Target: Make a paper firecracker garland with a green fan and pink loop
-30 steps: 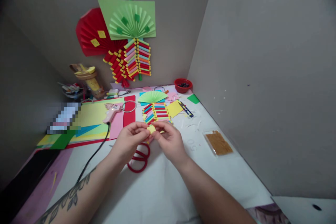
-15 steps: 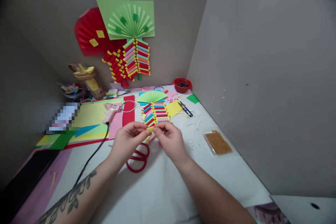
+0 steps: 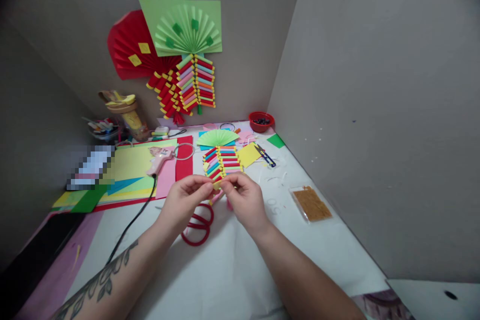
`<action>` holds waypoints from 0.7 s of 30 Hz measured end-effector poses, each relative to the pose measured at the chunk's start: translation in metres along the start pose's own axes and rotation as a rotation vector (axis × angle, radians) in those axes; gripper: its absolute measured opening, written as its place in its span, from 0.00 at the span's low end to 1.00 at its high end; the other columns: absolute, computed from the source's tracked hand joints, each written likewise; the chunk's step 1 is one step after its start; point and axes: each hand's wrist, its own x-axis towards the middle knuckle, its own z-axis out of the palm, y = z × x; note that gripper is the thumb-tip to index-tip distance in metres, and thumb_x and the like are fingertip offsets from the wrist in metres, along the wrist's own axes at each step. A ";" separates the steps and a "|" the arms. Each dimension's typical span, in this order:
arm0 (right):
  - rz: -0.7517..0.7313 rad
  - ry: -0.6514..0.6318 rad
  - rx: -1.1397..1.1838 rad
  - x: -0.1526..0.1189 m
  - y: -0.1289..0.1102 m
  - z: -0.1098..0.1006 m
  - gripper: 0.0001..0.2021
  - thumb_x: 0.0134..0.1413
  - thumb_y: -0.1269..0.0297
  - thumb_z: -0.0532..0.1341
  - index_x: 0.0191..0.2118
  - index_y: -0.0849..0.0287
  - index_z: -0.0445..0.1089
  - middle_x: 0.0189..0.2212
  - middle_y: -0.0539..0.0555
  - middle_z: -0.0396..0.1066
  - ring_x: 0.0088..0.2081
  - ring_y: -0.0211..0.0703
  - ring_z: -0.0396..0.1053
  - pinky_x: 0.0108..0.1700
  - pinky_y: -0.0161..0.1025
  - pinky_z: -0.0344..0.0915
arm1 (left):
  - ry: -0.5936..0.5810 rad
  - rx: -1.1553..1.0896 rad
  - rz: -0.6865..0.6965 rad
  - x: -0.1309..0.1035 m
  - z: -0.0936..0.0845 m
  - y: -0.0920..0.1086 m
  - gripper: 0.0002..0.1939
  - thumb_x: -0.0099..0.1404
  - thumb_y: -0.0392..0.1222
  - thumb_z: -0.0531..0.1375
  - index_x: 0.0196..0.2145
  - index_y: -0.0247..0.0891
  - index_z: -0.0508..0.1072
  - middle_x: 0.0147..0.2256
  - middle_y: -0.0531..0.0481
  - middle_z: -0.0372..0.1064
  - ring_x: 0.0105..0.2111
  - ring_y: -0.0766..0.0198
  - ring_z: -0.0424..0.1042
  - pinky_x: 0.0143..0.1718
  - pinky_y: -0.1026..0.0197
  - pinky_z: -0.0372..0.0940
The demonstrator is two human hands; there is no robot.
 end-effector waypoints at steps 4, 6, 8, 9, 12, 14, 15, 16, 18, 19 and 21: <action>-0.009 -0.007 -0.023 0.000 0.000 0.001 0.09 0.52 0.61 0.61 0.27 0.61 0.68 0.23 0.47 0.64 0.19 0.30 0.57 0.20 0.30 0.55 | 0.003 0.023 -0.001 0.000 0.000 0.001 0.11 0.54 0.44 0.65 0.31 0.33 0.74 0.25 0.49 0.72 0.26 0.67 0.70 0.30 0.65 0.65; -0.033 -0.006 -0.050 0.000 0.000 0.001 0.08 0.52 0.62 0.61 0.27 0.60 0.68 0.23 0.48 0.64 0.21 0.31 0.58 0.22 0.30 0.56 | 0.005 0.055 0.005 0.000 0.000 0.002 0.11 0.54 0.45 0.64 0.31 0.33 0.74 0.25 0.49 0.72 0.26 0.67 0.70 0.30 0.65 0.65; -0.060 -0.015 -0.074 0.000 -0.001 0.000 0.08 0.52 0.63 0.61 0.26 0.60 0.68 0.24 0.48 0.64 0.23 0.33 0.60 0.24 0.31 0.58 | -0.001 0.104 0.021 -0.001 0.000 0.003 0.12 0.54 0.44 0.64 0.32 0.33 0.74 0.27 0.48 0.73 0.26 0.66 0.70 0.30 0.65 0.65; -0.068 -0.025 -0.081 -0.001 -0.001 0.000 0.08 0.52 0.63 0.60 0.26 0.60 0.67 0.24 0.49 0.64 0.24 0.33 0.61 0.26 0.31 0.58 | -0.009 0.141 0.034 -0.001 0.000 0.003 0.12 0.53 0.44 0.64 0.33 0.33 0.74 0.27 0.48 0.73 0.27 0.66 0.70 0.30 0.65 0.65; -0.068 -0.047 -0.093 -0.002 -0.003 0.001 0.09 0.52 0.63 0.60 0.24 0.60 0.67 0.23 0.48 0.64 0.24 0.34 0.61 0.27 0.32 0.60 | -0.042 0.283 0.066 -0.001 -0.002 0.003 0.11 0.55 0.45 0.63 0.31 0.33 0.74 0.27 0.47 0.73 0.26 0.66 0.69 0.28 0.66 0.63; -0.036 -0.042 -0.081 -0.003 -0.002 0.002 0.10 0.53 0.63 0.60 0.24 0.60 0.66 0.21 0.48 0.63 0.23 0.33 0.60 0.26 0.32 0.59 | -0.062 0.355 0.086 -0.001 -0.003 0.003 0.11 0.58 0.46 0.61 0.29 0.33 0.74 0.26 0.48 0.72 0.25 0.67 0.68 0.26 0.67 0.62; -0.016 -0.038 -0.070 -0.004 -0.001 0.003 0.10 0.53 0.62 0.60 0.24 0.60 0.65 0.20 0.47 0.62 0.21 0.33 0.59 0.25 0.32 0.58 | -0.070 0.377 0.099 -0.001 -0.004 0.003 0.12 0.58 0.46 0.60 0.29 0.33 0.74 0.25 0.49 0.72 0.25 0.67 0.68 0.26 0.67 0.62; 0.004 -0.036 -0.059 -0.004 0.001 0.003 0.10 0.54 0.61 0.59 0.25 0.60 0.64 0.19 0.46 0.61 0.20 0.33 0.58 0.23 0.31 0.57 | -0.080 0.395 0.113 -0.002 -0.004 0.003 0.12 0.59 0.46 0.59 0.29 0.34 0.74 0.25 0.49 0.71 0.25 0.67 0.67 0.26 0.67 0.61; 0.027 -0.040 -0.052 -0.005 0.004 0.005 0.11 0.55 0.59 0.58 0.26 0.59 0.63 0.17 0.45 0.60 0.19 0.33 0.56 0.22 0.31 0.55 | -0.085 0.434 0.143 -0.003 -0.004 0.003 0.12 0.60 0.46 0.58 0.29 0.34 0.74 0.25 0.49 0.71 0.25 0.67 0.67 0.26 0.67 0.61; 0.029 -0.041 -0.057 -0.006 0.005 0.005 0.11 0.56 0.58 0.58 0.27 0.59 0.63 0.17 0.45 0.60 0.19 0.33 0.57 0.22 0.31 0.55 | -0.077 0.457 0.162 -0.004 -0.004 0.004 0.12 0.61 0.46 0.58 0.29 0.34 0.74 0.25 0.49 0.71 0.25 0.66 0.67 0.26 0.66 0.61; 0.024 -0.038 -0.070 -0.007 0.008 0.006 0.11 0.56 0.57 0.58 0.28 0.59 0.63 0.17 0.46 0.61 0.20 0.34 0.58 0.23 0.31 0.56 | -0.045 0.508 0.218 -0.006 -0.004 0.004 0.12 0.62 0.46 0.57 0.30 0.35 0.74 0.27 0.49 0.72 0.26 0.66 0.68 0.27 0.66 0.61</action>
